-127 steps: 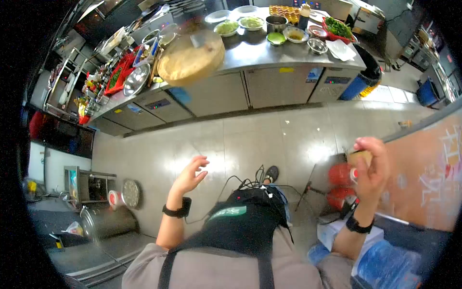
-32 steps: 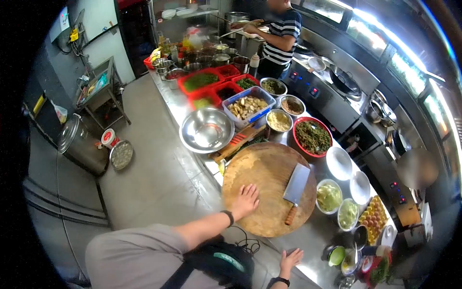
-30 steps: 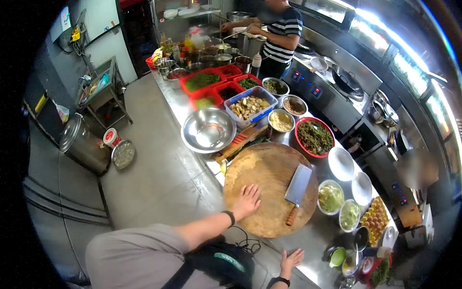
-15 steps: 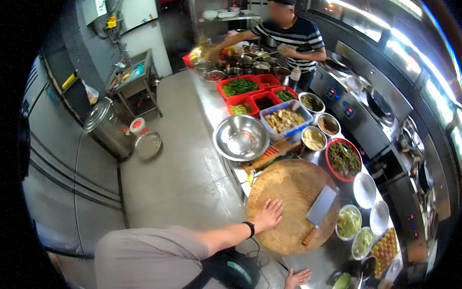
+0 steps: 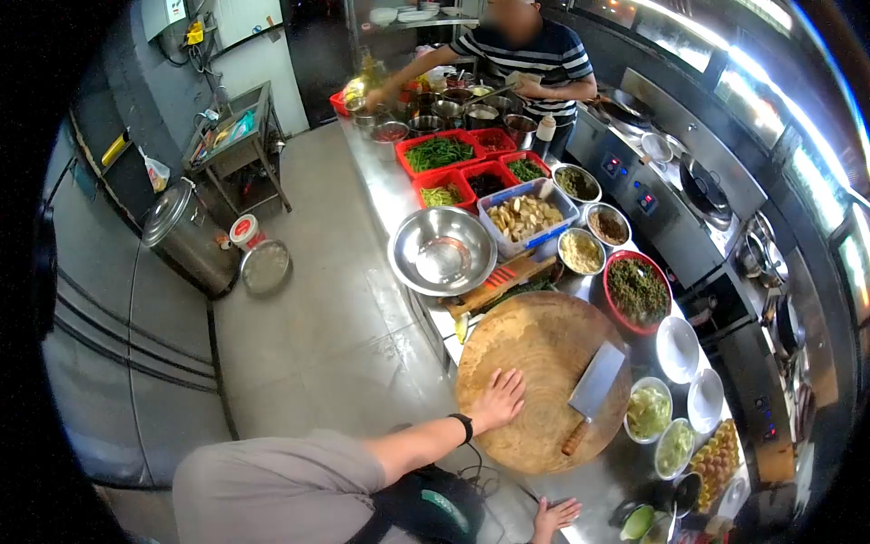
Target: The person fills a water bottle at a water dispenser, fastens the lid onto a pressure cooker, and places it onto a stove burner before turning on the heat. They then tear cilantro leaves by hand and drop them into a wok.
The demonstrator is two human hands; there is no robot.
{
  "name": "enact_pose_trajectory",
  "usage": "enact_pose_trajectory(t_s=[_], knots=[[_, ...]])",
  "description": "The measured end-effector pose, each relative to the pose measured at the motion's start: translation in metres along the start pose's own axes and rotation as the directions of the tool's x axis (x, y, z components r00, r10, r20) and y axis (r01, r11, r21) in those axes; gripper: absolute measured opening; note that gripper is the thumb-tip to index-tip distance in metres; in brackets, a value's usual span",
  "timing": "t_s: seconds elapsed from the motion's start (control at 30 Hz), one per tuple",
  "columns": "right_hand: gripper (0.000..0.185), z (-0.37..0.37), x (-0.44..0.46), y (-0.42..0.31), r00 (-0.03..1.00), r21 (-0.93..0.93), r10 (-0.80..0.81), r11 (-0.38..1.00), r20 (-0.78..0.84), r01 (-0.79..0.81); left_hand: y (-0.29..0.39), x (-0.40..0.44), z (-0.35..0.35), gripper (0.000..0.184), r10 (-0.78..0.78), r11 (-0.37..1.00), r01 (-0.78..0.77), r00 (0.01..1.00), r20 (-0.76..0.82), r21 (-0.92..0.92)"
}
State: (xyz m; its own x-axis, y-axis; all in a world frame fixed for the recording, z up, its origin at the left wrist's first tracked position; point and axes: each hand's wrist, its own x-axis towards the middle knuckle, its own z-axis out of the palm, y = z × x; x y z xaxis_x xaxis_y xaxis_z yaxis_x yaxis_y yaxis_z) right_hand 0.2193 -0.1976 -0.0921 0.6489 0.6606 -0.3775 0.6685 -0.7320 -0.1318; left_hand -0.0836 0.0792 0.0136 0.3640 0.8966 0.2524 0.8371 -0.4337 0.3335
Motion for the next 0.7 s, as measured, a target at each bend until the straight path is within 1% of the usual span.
enact_pose_trajectory(t_s=[0.23,0.33,0.4,0.47,0.53,0.57,0.6,0.63,0.67,0.7], knots=[[0.112,-0.006,-0.003,-0.004,1.0,0.044,0.009,0.999,0.021,-0.01,0.0,0.0,0.007,0.048,-0.004,1.0,0.004,1.0,0.03,0.0],[0.112,-0.005,-0.001,-0.004,1.0,0.042,0.024,0.999,0.01,-0.024,-0.001,0.0,0.008,0.051,0.004,1.0,-0.004,0.997,0.072,0.0],[0.112,0.005,0.003,0.006,0.998,0.026,-0.049,0.998,-0.029,0.05,-0.001,0.002,0.009,0.054,-0.015,1.0,0.014,0.994,0.111,0.011],[0.112,0.008,0.002,0.004,0.999,0.088,-0.033,0.995,-0.034,0.036,0.001,0.001,0.015,0.056,-0.022,0.992,-0.003,0.978,0.208,0.123],[0.113,0.004,-0.001,0.001,0.999,0.109,-0.025,0.994,-0.032,0.028,0.004,0.002,0.009,0.055,-0.008,0.994,-0.011,0.985,0.172,0.107],[0.113,-0.002,-0.004,-0.002,0.998,0.127,0.032,0.992,-0.051,-0.026,0.006,0.003,0.008,0.055,0.004,0.998,-0.01,0.994,0.11,0.055],[0.112,-0.007,-0.008,-0.008,0.999,0.125,0.022,0.992,-0.028,-0.019,0.006,0.004,0.005,0.054,0.002,1.0,-0.002,0.999,0.048,0.004],[0.112,-0.01,-0.01,-0.011,1.0,0.124,0.001,0.992,-0.005,-0.001,0.007,0.005,0.005,0.054,0.043,0.999,-0.043,0.998,0.053,-0.01],[0.112,-0.014,-0.013,-0.012,0.999,0.139,0.03,0.99,-0.017,-0.027,0.008,0.005,0.003,0.053,0.045,0.999,-0.044,0.999,0.025,-0.009],[0.112,-0.015,-0.015,-0.013,1.0,0.142,0.008,0.99,-0.023,-0.005,0.008,0.005,0.001,0.052,0.04,0.999,-0.04,0.999,-0.005,-0.007]])
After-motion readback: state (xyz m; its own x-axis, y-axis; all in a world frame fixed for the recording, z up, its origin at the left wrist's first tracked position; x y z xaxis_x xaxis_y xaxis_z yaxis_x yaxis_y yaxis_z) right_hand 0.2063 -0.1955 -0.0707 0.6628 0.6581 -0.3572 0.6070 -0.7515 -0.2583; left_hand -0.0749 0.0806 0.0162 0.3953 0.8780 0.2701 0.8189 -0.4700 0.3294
